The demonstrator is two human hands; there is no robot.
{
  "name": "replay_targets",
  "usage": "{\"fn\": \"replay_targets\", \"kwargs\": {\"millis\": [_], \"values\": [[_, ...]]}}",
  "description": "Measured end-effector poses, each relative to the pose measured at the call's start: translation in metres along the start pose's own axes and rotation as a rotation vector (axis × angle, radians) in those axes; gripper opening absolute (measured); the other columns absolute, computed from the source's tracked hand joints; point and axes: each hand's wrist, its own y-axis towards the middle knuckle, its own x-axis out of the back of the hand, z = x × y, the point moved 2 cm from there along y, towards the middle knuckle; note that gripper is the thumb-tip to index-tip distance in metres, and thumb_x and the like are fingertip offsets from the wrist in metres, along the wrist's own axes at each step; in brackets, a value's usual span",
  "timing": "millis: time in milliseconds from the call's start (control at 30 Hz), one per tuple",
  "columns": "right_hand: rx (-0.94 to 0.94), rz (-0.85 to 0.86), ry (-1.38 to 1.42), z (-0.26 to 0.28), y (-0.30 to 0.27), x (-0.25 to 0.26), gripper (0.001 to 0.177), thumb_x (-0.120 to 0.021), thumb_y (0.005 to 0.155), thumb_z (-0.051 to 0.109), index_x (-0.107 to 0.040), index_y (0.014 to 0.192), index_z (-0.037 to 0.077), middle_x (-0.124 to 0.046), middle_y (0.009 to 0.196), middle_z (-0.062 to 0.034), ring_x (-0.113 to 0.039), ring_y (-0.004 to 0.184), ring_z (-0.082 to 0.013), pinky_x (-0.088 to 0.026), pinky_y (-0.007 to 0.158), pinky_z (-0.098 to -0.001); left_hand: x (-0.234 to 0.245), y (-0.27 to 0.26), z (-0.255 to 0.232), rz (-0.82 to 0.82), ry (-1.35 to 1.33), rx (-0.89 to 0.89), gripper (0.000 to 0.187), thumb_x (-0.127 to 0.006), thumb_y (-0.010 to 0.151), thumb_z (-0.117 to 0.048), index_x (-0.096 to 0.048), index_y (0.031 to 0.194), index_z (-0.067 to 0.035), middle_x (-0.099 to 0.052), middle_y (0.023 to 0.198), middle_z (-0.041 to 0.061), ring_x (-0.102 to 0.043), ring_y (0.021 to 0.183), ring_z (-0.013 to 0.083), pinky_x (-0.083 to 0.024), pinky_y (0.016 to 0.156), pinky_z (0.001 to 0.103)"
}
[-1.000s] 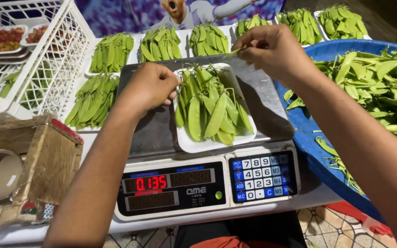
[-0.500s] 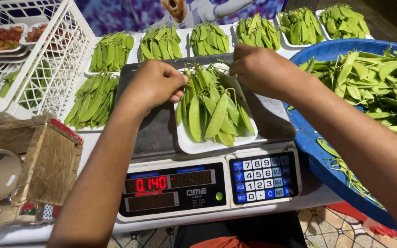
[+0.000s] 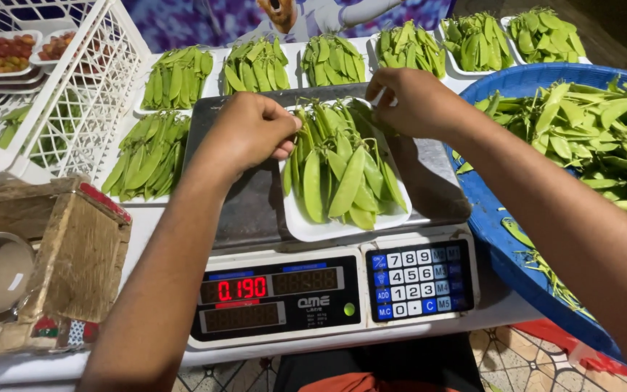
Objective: Sorting green beans from a large basin into individual foam trays and weighing them on a digital scale to reach a target weight.
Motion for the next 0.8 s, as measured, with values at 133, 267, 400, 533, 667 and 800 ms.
{"fn": "replay_targets", "kwargs": {"millis": [133,267,400,533,667,800], "values": [[-0.109,0.022,0.053,0.007,-0.004,0.004,0.026,-0.068,0.097,0.009,-0.066,0.122,0.010,-0.072,0.109,-0.0118,-0.069,0.088,-0.0272,-0.059,0.075,-0.0414,0.001,-0.003,-0.001,-0.003,-0.012,0.012,0.011,-0.065,0.103,-0.015,-0.073,0.100,-0.007,-0.072,0.091,0.004,-0.066,0.078,0.0087,-0.058,0.073,0.017],[-0.165,-0.044,0.251,0.003,0.000,0.007,0.013,-0.068,0.096,0.004,-0.069,0.109,0.007,-0.071,0.096,-0.0104,-0.063,0.074,-0.0185,-0.056,0.062,-0.0295,0.001,-0.002,-0.001,-0.012,0.014,-0.001,0.011,-0.065,0.102,-0.017,-0.073,0.102,-0.009,-0.073,0.093,0.004,-0.069,0.082,0.0093,-0.060,0.082,0.022],[-0.241,0.016,0.523,0.015,-0.008,0.005,0.011,-0.067,0.097,-0.001,-0.065,0.108,-0.001,-0.069,0.092,-0.0159,-0.066,0.073,-0.0202,-0.060,0.064,-0.0266,0.001,-0.002,0.000,-0.019,0.007,-0.012,0.011,-0.066,0.101,-0.017,-0.074,0.101,-0.009,-0.074,0.094,0.004,-0.070,0.082,0.0090,-0.061,0.082,0.022],[-0.137,0.018,0.310,0.016,-0.003,0.000,0.005,-0.069,0.097,0.001,-0.069,0.101,-0.001,-0.072,0.085,-0.0139,-0.067,0.069,-0.0189,-0.059,0.062,-0.0264,0.000,-0.001,0.001,-0.008,-0.004,-0.005,0.011,-0.064,0.103,-0.015,-0.072,0.102,-0.008,-0.072,0.094,0.005,-0.068,0.082,0.0101,-0.060,0.078,0.019],[-0.149,0.081,0.242,0.018,-0.007,0.004,0.006,-0.071,0.096,0.001,-0.071,0.100,-0.002,-0.072,0.084,-0.0159,-0.068,0.070,-0.0207,-0.061,0.067,-0.0287,0.001,0.000,0.002,-0.014,-0.003,-0.013,0.010,-0.065,0.102,-0.016,-0.072,0.101,-0.009,-0.073,0.095,0.004,-0.070,0.082,0.0096,-0.061,0.082,0.021],[-0.149,0.087,0.186,0.017,-0.013,0.003,0.002,-0.071,0.096,0.002,-0.071,0.098,0.001,-0.071,0.082,-0.0111,-0.063,0.068,-0.0169,-0.055,0.064,-0.0268,0.000,-0.002,0.001,-0.011,-0.013,0.001,0.010,-0.064,0.103,-0.016,-0.072,0.100,-0.009,-0.073,0.094,0.004,-0.069,0.083,0.0098,-0.061,0.083,0.021]]}}
